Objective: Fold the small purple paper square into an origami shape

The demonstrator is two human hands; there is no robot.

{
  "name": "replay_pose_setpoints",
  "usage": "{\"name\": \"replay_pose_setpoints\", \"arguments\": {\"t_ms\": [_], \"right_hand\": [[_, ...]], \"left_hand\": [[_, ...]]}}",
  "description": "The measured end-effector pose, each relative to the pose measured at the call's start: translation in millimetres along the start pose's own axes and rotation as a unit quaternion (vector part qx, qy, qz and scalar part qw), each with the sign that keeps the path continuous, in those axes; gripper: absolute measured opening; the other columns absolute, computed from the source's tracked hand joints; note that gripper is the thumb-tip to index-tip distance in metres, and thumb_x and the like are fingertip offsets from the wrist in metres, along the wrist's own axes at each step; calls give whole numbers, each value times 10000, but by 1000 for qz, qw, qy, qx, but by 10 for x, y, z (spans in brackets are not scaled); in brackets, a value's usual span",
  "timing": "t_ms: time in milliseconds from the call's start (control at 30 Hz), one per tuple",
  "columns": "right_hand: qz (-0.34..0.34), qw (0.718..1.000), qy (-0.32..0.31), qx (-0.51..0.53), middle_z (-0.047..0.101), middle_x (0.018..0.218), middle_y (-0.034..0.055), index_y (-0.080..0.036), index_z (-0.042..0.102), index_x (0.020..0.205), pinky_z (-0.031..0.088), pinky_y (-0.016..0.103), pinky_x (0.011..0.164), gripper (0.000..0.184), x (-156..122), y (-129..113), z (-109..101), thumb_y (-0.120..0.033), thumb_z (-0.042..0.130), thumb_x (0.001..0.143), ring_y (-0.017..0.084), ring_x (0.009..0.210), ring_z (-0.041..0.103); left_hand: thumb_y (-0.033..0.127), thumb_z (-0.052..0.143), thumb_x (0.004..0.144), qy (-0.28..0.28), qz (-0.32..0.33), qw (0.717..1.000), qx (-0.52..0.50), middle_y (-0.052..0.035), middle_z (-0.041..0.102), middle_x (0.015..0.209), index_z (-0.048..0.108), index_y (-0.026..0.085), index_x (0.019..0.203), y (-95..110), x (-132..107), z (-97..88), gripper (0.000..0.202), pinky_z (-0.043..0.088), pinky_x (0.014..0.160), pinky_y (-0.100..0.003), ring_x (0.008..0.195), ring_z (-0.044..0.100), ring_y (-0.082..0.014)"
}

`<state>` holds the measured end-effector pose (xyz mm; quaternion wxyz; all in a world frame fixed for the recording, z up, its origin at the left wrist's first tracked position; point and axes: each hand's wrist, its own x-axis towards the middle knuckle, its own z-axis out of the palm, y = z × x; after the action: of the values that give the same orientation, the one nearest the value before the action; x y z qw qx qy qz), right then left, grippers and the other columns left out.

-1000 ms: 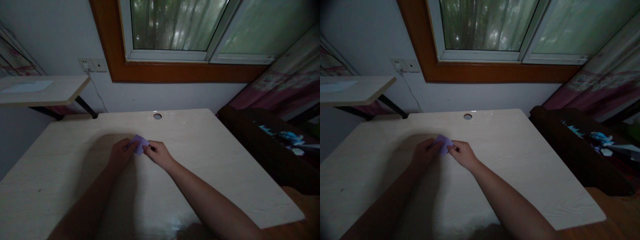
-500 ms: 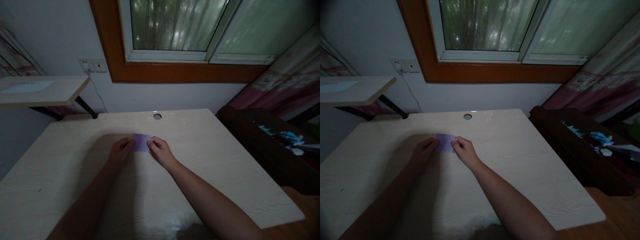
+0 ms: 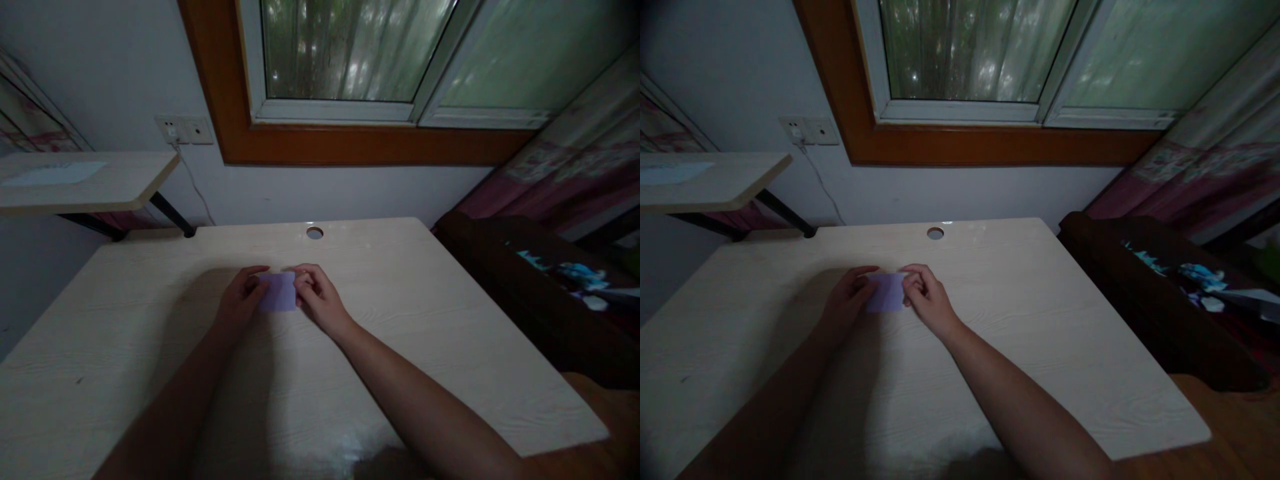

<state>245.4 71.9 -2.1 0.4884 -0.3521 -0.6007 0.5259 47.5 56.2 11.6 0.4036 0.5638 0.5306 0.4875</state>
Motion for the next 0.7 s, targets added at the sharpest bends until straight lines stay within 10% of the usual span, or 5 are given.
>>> {"name": "replay_pose_setpoints", "arguments": {"t_ms": [300, 700], "right_hand": [[-125, 981, 2, -147, 364, 1444, 98, -320, 561, 1299, 544, 299, 693, 407, -27, -80, 21, -234, 585, 902, 121, 831, 588], [-149, 968, -54, -192, 566, 1264, 89, -236, 669, 921, 495, 292, 705, 55, -21, -60, 22, -227, 664, 867, 175, 912, 587]], "left_hand": [[365, 607, 856, 2, -17, 1000, 25, 62, 439, 617, 623, 185, 1179, 2, 6, 2, 370, 330, 510, -203, 541, 423, -103], [363, 583, 850, -9, -2, 999, 32, -34, 693, 864, 705, 183, 1001, -42, 17, -25, 265, 462, 671, -266, 768, 617, -179]]}}
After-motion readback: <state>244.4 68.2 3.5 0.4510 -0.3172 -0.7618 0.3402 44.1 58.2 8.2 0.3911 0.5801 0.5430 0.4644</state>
